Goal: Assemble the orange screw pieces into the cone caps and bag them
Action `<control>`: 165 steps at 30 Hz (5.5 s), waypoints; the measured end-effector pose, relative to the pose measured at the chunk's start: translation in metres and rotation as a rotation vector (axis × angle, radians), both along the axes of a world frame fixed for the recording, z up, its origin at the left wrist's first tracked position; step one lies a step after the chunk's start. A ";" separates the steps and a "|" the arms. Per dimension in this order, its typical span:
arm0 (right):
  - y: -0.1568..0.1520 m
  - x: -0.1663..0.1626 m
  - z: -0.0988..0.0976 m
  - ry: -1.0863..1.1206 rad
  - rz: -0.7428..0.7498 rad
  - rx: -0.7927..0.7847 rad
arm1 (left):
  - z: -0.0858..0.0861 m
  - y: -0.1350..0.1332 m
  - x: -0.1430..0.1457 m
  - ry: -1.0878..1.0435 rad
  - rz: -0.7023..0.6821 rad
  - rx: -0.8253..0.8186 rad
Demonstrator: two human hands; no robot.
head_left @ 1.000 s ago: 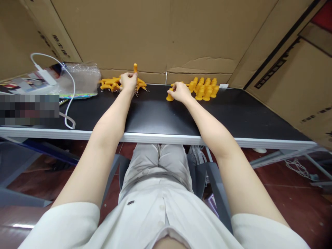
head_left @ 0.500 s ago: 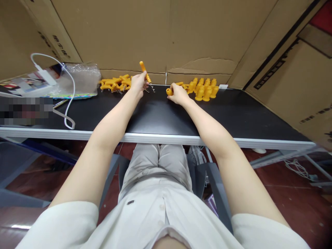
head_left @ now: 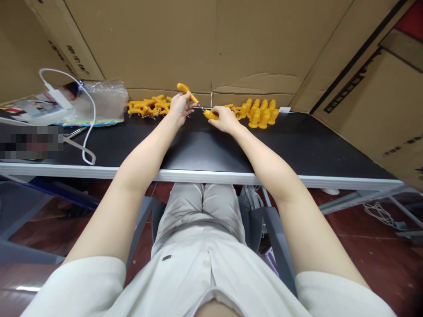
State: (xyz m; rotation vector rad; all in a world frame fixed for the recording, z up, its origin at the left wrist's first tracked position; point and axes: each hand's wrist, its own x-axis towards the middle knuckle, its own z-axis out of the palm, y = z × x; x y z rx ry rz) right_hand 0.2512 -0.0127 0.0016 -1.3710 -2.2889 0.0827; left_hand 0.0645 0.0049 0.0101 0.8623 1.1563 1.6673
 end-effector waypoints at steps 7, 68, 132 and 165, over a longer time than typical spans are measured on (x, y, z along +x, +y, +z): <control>-0.003 0.005 0.007 -0.038 -0.060 -0.019 | -0.007 -0.002 -0.012 0.175 -0.253 -0.046; 0.009 0.032 0.016 0.650 -0.047 -0.491 | -0.009 -0.021 -0.022 1.288 -0.031 0.160; 0.010 0.026 0.020 0.683 -0.057 -0.550 | -0.019 -0.009 -0.022 1.416 -0.018 0.247; 0.007 0.027 0.021 0.794 -0.052 -0.612 | -0.017 -0.011 -0.022 1.461 0.005 0.199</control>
